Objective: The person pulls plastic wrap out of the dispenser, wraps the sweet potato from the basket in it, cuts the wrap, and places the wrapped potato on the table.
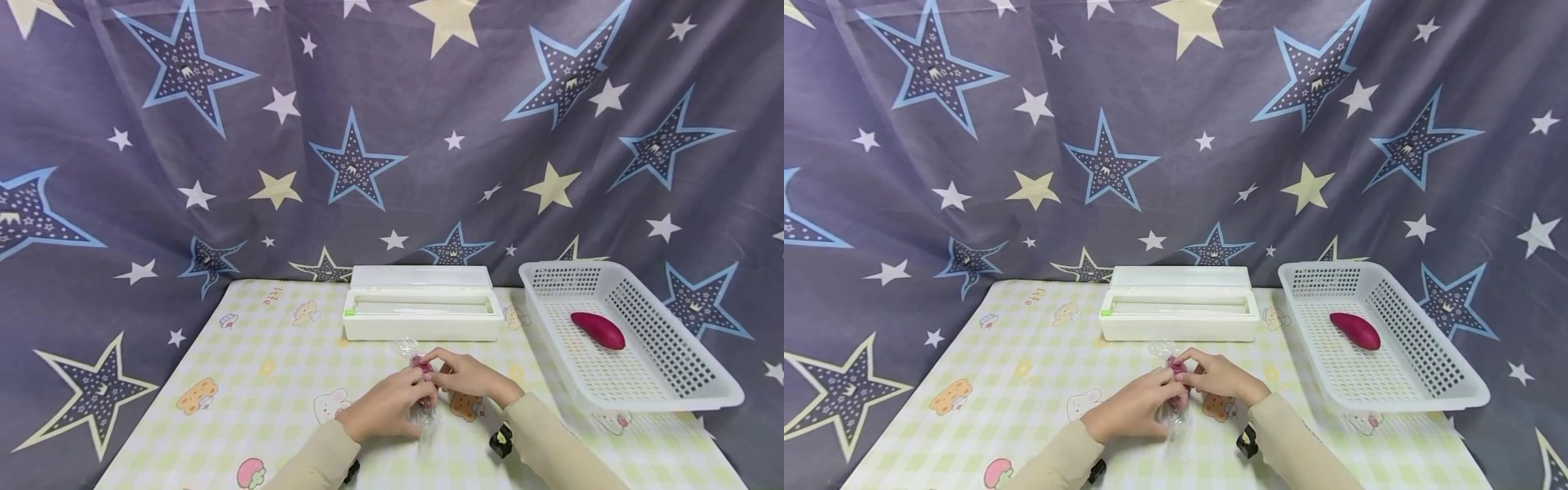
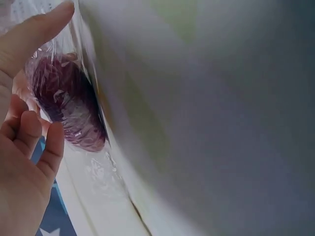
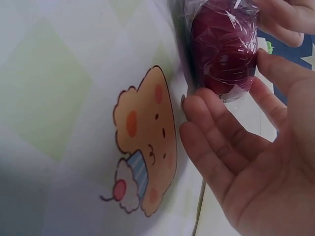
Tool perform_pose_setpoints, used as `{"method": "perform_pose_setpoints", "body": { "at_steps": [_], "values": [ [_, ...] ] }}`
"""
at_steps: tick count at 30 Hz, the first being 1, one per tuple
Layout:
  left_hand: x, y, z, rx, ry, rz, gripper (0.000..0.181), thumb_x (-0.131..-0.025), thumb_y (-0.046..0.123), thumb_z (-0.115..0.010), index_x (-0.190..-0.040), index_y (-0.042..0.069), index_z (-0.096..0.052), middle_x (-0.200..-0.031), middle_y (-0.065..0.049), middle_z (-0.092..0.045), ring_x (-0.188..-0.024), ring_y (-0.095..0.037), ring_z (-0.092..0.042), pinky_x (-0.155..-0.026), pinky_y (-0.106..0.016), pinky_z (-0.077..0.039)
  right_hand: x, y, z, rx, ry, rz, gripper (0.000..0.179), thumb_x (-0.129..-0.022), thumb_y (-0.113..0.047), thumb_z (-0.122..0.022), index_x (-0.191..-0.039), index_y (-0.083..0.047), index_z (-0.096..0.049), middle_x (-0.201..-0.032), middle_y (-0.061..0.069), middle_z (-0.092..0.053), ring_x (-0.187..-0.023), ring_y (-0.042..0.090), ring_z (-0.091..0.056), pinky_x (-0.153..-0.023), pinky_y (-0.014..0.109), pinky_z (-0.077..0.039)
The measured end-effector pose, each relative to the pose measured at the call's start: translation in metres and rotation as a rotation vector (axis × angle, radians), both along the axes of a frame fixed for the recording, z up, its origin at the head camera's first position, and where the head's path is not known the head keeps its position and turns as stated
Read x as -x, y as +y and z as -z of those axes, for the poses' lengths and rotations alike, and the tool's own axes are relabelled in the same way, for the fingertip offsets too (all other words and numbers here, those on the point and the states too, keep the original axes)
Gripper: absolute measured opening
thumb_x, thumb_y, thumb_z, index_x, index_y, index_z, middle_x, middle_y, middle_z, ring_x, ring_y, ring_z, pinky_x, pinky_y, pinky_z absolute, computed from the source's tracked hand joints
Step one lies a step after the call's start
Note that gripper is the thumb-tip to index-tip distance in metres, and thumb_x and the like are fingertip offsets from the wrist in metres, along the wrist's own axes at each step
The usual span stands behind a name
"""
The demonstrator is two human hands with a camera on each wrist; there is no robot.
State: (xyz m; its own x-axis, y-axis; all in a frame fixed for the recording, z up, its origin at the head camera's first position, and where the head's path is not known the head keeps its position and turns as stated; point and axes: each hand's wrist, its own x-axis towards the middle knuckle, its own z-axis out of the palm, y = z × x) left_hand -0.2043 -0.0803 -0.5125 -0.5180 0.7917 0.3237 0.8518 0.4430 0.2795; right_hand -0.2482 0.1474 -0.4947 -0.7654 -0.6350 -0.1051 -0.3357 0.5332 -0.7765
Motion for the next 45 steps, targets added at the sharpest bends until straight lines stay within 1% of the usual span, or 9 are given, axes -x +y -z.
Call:
{"method": "perform_pose_setpoints", "body": {
  "at_steps": [3, 6, 12, 15, 21, 30, 36, 40, 45],
  "values": [
    [-0.001, 0.002, 0.0, -0.009, 0.021, 0.028, 0.051, -0.064, 0.027, -0.094, -0.105, 0.025, -0.065, -0.097, 0.009, -0.045, -0.085, -0.001, -0.035, -0.077, -0.014, -0.034, -0.001, 0.0, 0.0, 0.005, 0.003, -0.004, 0.036, -0.104, -0.035, -0.057, -0.136, -0.021, -0.055, -0.088, -0.004, -0.068, -0.078, 0.021, -0.067, -0.069, 0.034, -0.053],
    [-0.001, 0.004, -0.001, -0.031, 0.028, 0.017, 0.034, -0.072, 0.024, -0.089, -0.1, 0.024, -0.069, -0.096, 0.011, -0.045, -0.085, -0.001, -0.036, -0.078, -0.015, -0.035, -0.001, -0.001, 0.0, 0.006, 0.004, 0.0, 0.036, -0.104, -0.035, -0.057, -0.136, -0.021, -0.055, -0.088, -0.002, -0.068, -0.077, 0.021, -0.066, -0.068, 0.033, -0.052],
    [0.004, 0.003, -0.006, -0.11, -0.101, -0.05, 0.009, -0.088, 0.025, -0.079, -0.093, 0.024, -0.072, -0.097, 0.013, -0.05, -0.091, 0.0, -0.047, -0.083, -0.013, -0.043, -0.002, -0.001, -0.001, 0.013, -0.008, 0.01, 0.033, -0.104, -0.036, -0.056, -0.135, -0.026, -0.055, -0.088, -0.002, -0.068, -0.077, 0.022, -0.067, -0.066, 0.035, -0.052],
    [0.006, 0.001, -0.009, -0.121, -0.174, -0.083, 0.011, -0.089, 0.029, -0.078, -0.096, 0.022, -0.072, -0.097, 0.014, -0.051, -0.089, 0.001, -0.048, -0.082, -0.014, -0.046, -0.002, 0.0, 0.0, 0.017, -0.002, 0.009, 0.033, -0.103, -0.035, -0.057, -0.135, -0.027, -0.055, -0.087, -0.002, -0.068, -0.077, 0.022, -0.067, -0.067, 0.034, -0.053],
    [0.011, 0.0, -0.009, -0.128, -0.209, -0.107, 0.014, -0.089, 0.03, -0.077, -0.095, 0.022, -0.068, -0.102, 0.013, -0.055, -0.098, -0.002, -0.053, -0.094, -0.023, -0.048, -0.001, 0.001, 0.003, 0.019, 0.017, -0.002, 0.033, -0.103, -0.033, -0.057, -0.135, -0.024, -0.055, -0.088, -0.001, -0.068, -0.078, 0.021, -0.066, -0.069, 0.033, -0.053],
    [0.02, -0.001, -0.006, -0.273, -0.492, -0.192, 0.048, -0.083, 0.027, -0.084, -0.112, 0.015, -0.047, -0.104, 0.007, -0.057, -0.093, -0.012, -0.06, -0.083, -0.028, -0.053, 0.0, 0.002, 0.004, -0.009, 0.01, -0.006, 0.027, -0.107, -0.037, -0.048, -0.131, -0.025, -0.054, -0.091, -0.001, -0.066, -0.079, 0.02, -0.064, -0.07, 0.037, -0.051],
    [0.024, -0.004, -0.006, -0.267, -0.573, -0.221, 0.047, -0.085, 0.028, -0.082, -0.112, 0.017, -0.046, -0.095, 0.0, -0.06, -0.087, -0.022, -0.061, -0.071, -0.027, -0.05, 0.001, 0.004, 0.002, -0.01, -0.109, 0.014, 0.04, -0.109, -0.047, -0.028, -0.13, -0.023, -0.053, -0.106, 0.004, -0.067, -0.096, 0.021, -0.065, -0.087, 0.043, -0.053],
    [0.027, -0.004, -0.006, -0.277, -0.611, -0.209, 0.045, -0.087, 0.023, -0.081, -0.112, 0.015, -0.045, -0.098, -0.002, -0.06, -0.086, -0.021, -0.061, -0.071, -0.027, -0.05, 0.002, 0.008, 0.003, 0.015, -0.141, -0.062, 0.044, -0.105, -0.047, -0.046, -0.141, -0.022, -0.046, -0.115, 0.007, -0.063, -0.103, 0.021, -0.063, -0.09, 0.042, -0.052],
    [0.03, -0.005, -0.005, -0.289, -0.646, -0.2, 0.044, -0.088, 0.021, -0.079, -0.112, 0.016, -0.043, -0.101, -0.004, -0.06, -0.087, -0.018, -0.059, -0.073, -0.029, -0.05, 0.001, 0.009, 0.007, 0.025, -0.109, -0.095, 0.055, -0.096, -0.042, -0.068, -0.141, -0.025, -0.042, -0.11, 0.005, -0.061, -0.101, 0.018, -0.061, -0.089, 0.039, -0.051]
  ]
}}
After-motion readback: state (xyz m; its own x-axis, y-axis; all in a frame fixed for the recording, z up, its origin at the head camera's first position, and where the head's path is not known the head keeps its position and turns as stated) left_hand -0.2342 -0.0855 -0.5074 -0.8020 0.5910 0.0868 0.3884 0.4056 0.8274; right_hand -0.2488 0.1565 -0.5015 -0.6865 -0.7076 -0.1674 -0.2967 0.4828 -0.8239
